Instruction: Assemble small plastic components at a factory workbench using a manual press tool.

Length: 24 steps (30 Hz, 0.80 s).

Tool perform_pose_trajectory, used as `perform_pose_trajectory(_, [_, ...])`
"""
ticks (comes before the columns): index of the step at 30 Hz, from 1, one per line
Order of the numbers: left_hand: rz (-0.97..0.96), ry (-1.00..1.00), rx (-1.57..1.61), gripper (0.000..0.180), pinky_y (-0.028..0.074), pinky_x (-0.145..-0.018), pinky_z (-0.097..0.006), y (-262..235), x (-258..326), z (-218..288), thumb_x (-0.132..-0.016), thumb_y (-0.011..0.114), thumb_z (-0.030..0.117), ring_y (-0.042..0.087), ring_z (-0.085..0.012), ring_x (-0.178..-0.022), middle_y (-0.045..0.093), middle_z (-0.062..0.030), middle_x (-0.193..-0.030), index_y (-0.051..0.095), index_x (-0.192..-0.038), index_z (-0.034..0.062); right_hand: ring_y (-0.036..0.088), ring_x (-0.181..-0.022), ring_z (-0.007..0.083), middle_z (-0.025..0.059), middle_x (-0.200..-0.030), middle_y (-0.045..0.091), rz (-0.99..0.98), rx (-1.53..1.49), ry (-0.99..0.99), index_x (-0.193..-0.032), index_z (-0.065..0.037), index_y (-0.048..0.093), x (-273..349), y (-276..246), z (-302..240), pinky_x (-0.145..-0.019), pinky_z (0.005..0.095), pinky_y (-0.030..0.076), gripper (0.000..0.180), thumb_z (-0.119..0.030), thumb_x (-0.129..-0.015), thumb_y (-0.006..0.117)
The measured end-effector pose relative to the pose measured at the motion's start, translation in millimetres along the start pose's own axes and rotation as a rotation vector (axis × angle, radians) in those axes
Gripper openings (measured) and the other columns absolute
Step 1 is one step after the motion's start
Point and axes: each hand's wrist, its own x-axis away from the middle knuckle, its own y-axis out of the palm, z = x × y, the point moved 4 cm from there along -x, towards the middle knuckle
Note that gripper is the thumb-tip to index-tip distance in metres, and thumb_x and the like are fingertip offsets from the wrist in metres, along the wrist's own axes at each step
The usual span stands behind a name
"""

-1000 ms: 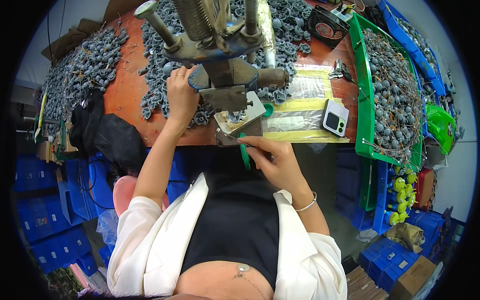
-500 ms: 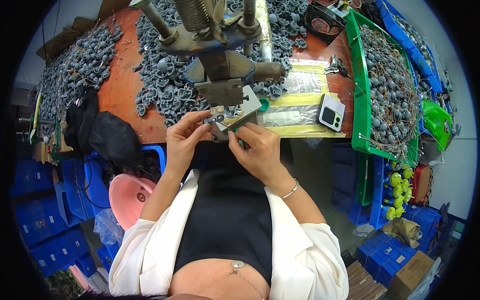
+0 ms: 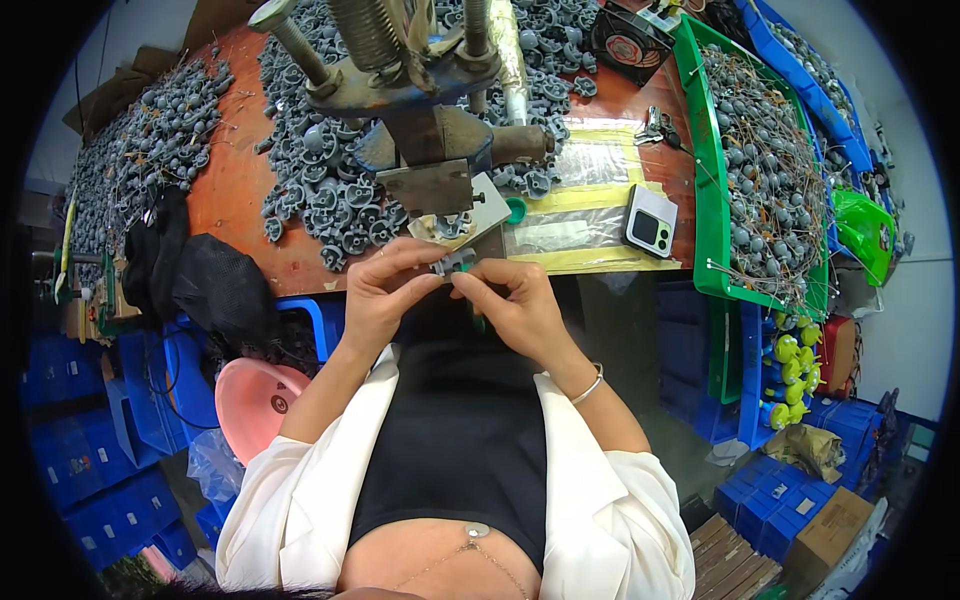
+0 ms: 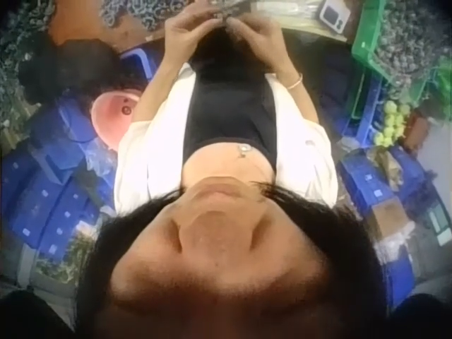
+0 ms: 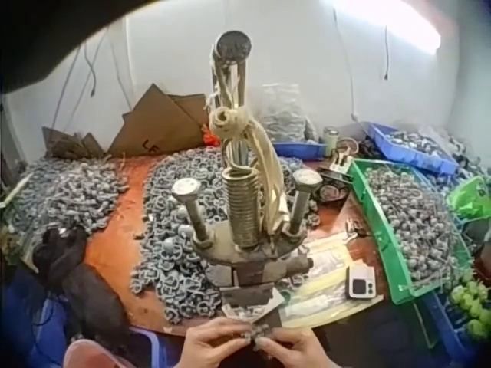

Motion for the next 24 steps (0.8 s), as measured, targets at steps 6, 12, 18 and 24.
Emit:
perform_pose_trajectory(6, [-0.068, 0.125, -0.18, 0.024, 0.049, -0.078, -0.027, 6.5, 0.7, 9.7, -0.078, 0.068, -0.003, 0.062, -0.0198, -0.093, 0.062, -0.014, -0.107, 0.067, -0.103, -0.0028, 0.045, -0.052, 0.0025, -0.0005, -0.062, 0.057, -0.117, -0.306, 0.133, -0.083, -0.001, 0.066, 0.5, -1.3, 12.9, -0.046, 0.0169, 0.03, 0.025, -0.022, -0.093, 0.057])
perform_pose_trajectory(12, [-0.102, 0.543, -0.683, 0.028, 0.048, -0.07, -0.03, 19.7, 7.7, 34.1, -0.071, 0.07, -0.004, 0.056, -0.0253, -0.099, 0.063, -0.0125, -0.105, 0.071, -0.097, 0.0063, 0.048, -0.05, 0.0062, 0.0015, -0.064, 0.056, -0.189, -0.776, 0.378, -0.096, -0.003, 0.058, -5.2, 9.6, 19.1, -0.043, 0.0182, 0.032, 0.02, -0.022, -0.095, 0.052])
perform_pose_trajectory(18, [0.51, 0.418, -0.04, 0.024, 0.043, -0.061, -0.023, -21.1, 7.8, 29.6, -0.077, 0.066, -0.004, 0.053, -0.0086, -0.068, 0.061, -0.0054, -0.094, 0.064, -0.1, 0.0009, 0.053, -0.058, 0.008, 0.0002, -0.069, 0.056, 0.256, -0.497, -0.049, -0.092, -0.005, 0.056, -14.6, -20.3, 24.0, -0.05, 0.0189, 0.037, 0.01, -0.015, -0.093, 0.055])
perform_pose_trajectory(24, [0.193, 0.337, -0.505, 0.045, 0.039, -0.052, -0.02, 5.4, 6.7, 24.3, -0.071, 0.074, -0.004, 0.048, -0.0071, -0.058, 0.059, -0.0037, -0.079, 0.062, -0.114, 0.0013, 0.052, -0.062, 0.005, -0.0004, -0.078, 0.055, -0.096, -0.613, 0.104, -0.096, -0.004, 0.055, -5.5, -3.7, 19.8, -0.052, 0.0171, 0.036, 0.011, -0.015, -0.093, 0.055])
